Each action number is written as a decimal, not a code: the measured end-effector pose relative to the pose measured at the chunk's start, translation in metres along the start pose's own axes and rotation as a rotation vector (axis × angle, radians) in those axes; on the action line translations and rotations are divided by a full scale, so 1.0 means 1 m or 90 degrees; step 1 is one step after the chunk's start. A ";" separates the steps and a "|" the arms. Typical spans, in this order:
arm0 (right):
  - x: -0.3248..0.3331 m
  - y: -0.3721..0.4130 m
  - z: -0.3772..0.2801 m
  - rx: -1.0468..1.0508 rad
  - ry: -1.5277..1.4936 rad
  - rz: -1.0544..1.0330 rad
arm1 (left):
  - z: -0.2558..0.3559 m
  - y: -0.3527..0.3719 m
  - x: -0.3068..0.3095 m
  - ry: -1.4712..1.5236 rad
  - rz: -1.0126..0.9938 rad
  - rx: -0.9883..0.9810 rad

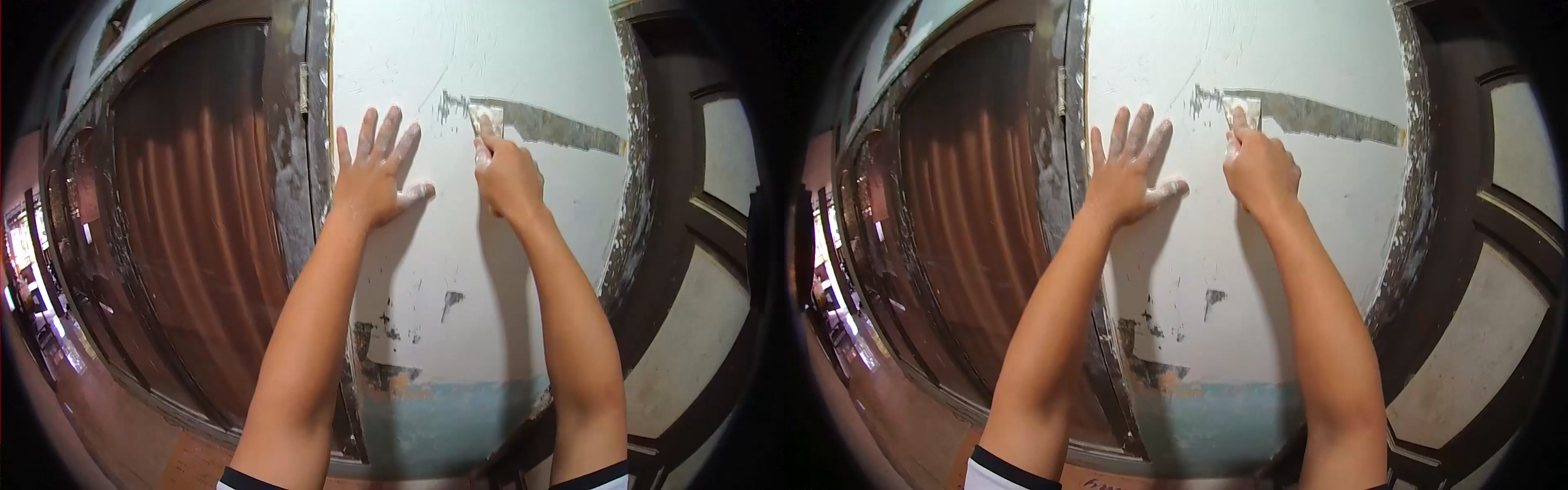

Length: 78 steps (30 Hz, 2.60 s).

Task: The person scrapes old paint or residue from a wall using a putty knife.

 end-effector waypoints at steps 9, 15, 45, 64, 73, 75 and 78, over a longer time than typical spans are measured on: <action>0.003 -0.011 -0.002 0.013 0.009 0.016 | 0.001 -0.001 0.001 -0.006 -0.053 -0.001; 0.003 -0.005 -0.010 -0.035 -0.014 0.001 | 0.003 -0.002 0.006 -0.003 -0.098 0.004; 0.000 -0.007 -0.020 0.001 -0.073 0.018 | 0.012 0.004 0.011 0.023 -0.097 0.061; -0.002 -0.002 -0.040 -0.020 -0.062 0.035 | 0.012 0.008 0.006 0.035 -0.049 0.049; -0.004 -0.007 -0.047 -0.020 -0.077 0.047 | 0.010 0.007 0.006 0.048 -0.059 0.052; -0.009 -0.007 -0.050 -0.020 -0.058 0.030 | 0.010 0.009 0.005 0.056 -0.046 0.045; -0.008 -0.006 -0.051 -0.028 -0.097 0.049 | 0.009 0.010 0.005 0.053 -0.039 0.043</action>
Point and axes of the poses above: each hand's wrist, its own y-axis away from the middle knuckle, its own x-axis out of the back of the hand, z = x × y, the point moved 5 cm from there along -y, towards the middle knuckle
